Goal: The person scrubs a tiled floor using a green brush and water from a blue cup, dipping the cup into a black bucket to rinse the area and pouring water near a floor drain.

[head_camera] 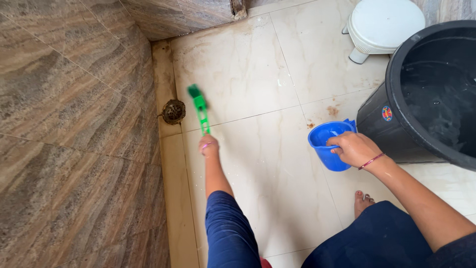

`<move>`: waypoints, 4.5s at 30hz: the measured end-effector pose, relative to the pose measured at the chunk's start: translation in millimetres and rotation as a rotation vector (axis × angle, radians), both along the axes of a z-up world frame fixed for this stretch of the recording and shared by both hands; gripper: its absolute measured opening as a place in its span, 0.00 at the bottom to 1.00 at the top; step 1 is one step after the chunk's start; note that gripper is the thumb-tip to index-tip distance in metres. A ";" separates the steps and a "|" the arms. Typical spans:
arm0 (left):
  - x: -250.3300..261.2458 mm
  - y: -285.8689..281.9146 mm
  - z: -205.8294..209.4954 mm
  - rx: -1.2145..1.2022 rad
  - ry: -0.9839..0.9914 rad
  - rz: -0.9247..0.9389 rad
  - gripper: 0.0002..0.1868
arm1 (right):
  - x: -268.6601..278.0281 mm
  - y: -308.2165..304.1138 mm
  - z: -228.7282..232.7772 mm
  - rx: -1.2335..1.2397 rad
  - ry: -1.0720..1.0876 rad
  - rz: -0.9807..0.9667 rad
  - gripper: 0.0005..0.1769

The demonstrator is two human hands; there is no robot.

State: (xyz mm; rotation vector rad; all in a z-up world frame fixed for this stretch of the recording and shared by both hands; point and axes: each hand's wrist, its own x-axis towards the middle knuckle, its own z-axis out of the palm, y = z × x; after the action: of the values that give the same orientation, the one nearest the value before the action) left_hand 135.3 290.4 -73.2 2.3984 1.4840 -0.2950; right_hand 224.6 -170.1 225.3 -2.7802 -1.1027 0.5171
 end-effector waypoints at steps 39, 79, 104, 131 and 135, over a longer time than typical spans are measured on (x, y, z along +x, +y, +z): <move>14.9 -18.6 6.7 -0.044 0.088 -0.150 0.18 | -1.5 8.5 -1.0 -0.029 0.102 -0.088 0.12; 56.1 -109.9 -18.5 -0.019 -0.035 -0.307 0.12 | 29.5 -31.5 -4.4 -0.082 0.094 -0.163 0.13; 130.3 -147.2 -40.7 -0.070 0.064 -0.254 0.24 | 42.4 -99.6 3.5 0.037 0.039 -0.142 0.12; 61.2 -265.6 9.6 -0.145 0.200 -0.587 0.37 | 17.5 -74.1 22.9 0.025 0.051 -0.067 0.08; 5.8 -256.1 25.2 -0.142 0.205 -0.518 0.37 | 5.8 -68.4 28.0 0.066 0.072 -0.085 0.11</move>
State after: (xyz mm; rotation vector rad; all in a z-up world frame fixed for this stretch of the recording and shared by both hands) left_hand 141.1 34.3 -48.0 2.6571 0.8469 -0.7526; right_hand 230.5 -238.5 253.4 -2.7152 -0.9644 0.5566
